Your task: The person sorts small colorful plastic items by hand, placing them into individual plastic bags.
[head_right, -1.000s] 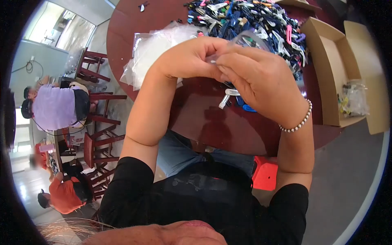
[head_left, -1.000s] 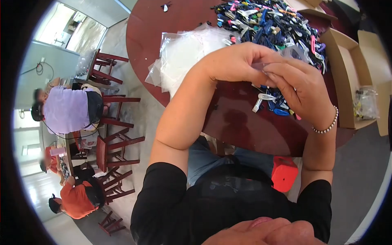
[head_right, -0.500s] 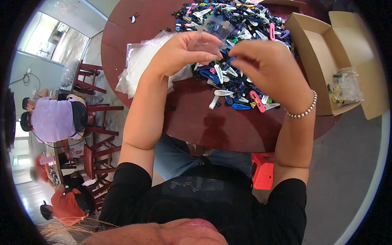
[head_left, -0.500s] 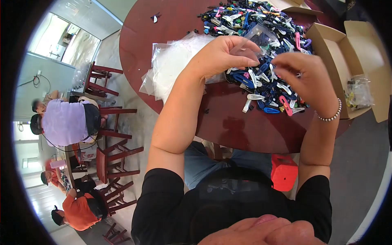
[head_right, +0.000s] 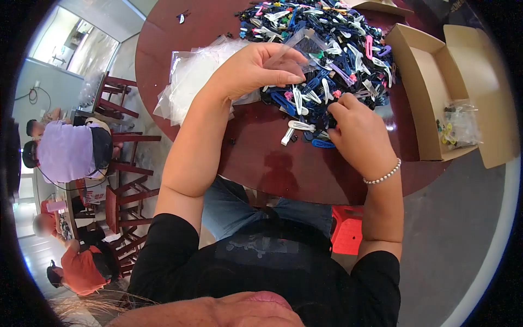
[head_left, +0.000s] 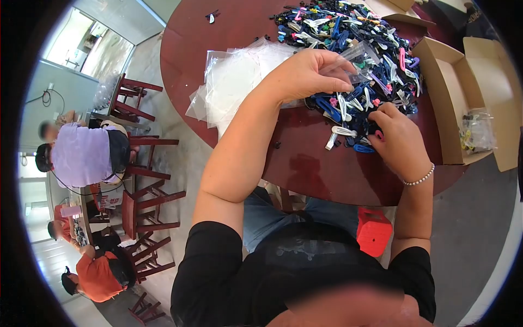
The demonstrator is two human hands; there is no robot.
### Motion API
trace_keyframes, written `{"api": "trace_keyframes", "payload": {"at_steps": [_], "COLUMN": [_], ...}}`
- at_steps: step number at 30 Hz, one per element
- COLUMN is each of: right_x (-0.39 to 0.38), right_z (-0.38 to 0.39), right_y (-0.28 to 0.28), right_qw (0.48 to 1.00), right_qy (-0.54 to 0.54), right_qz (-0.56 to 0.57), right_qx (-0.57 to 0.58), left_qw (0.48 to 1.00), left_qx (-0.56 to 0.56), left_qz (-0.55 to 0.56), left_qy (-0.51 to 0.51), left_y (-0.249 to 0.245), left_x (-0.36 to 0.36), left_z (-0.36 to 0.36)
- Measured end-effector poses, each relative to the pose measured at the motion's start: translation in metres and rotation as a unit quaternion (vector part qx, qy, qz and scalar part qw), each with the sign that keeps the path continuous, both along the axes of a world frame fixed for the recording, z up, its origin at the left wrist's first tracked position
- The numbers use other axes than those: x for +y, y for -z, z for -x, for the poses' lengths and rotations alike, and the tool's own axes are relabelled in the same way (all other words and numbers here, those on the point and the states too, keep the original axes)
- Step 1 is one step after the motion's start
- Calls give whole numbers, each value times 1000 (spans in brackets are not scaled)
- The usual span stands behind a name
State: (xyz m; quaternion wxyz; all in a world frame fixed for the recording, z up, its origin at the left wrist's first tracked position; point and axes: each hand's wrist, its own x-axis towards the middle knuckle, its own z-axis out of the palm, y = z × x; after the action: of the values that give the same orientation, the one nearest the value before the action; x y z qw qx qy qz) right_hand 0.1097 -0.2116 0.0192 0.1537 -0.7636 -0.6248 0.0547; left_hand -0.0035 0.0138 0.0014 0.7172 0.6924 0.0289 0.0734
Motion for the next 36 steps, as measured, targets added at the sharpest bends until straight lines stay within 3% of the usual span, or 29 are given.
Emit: {"api": "trace_keyframes", "payload": {"at_steps": [5, 12, 15, 17, 18, 20, 22, 25, 26, 28, 32, 36], "right_x": [5, 10, 9, 7, 8, 7, 7, 14, 16, 21, 28, 35], "right_z": [11, 6, -2, -12, -13, -13, -26, -39, -40, -39, -51, -58], "right_y": [12, 19, 23, 23, 19, 10, 13, 18, 12, -3, -17, -30], "right_qw": [996, 994, 991, 991, 991, 968, 963, 878, 880, 812, 772, 768], "right_qy": [40, 76, 78, 81, 79, 126, 131, 96, 93, 113, 90, 77], "right_qz": [-4, -31, -93, -102, -104, -86, -47, -82, -85, -113, -139, -148], "right_qx": [-81, -72, -59, 36, 32, 199, 230, 462, 458, 561, 613, 619], "left_qw": [1000, 1000, 1000, 1000, 1000, 1000, 1000, 1000, 1000, 999, 999, 999], "left_qx": [-4, -8, -6, -2, -7, -5, -10, -4, -10, -5, 4, 12], "left_qz": [-16, 3, 3, -3, -5, 15, 23, 20, 17, 52, 42, 45], "left_qy": [1, 1, 2, 10, 9, 10, 15, 19, 17, 2, -9, -11], "left_y": [-2, -3, -4, -3, -3, -1, -2, -4, -5, -9, -11, -8], "left_x": [-2, -2, -1, 1, 1, -1, -2, -1, -2, -4, -5, -3], "left_z": [1, 1, 2, 1, 1, 0, 0, 1, 2, 3, 4, 3]}}
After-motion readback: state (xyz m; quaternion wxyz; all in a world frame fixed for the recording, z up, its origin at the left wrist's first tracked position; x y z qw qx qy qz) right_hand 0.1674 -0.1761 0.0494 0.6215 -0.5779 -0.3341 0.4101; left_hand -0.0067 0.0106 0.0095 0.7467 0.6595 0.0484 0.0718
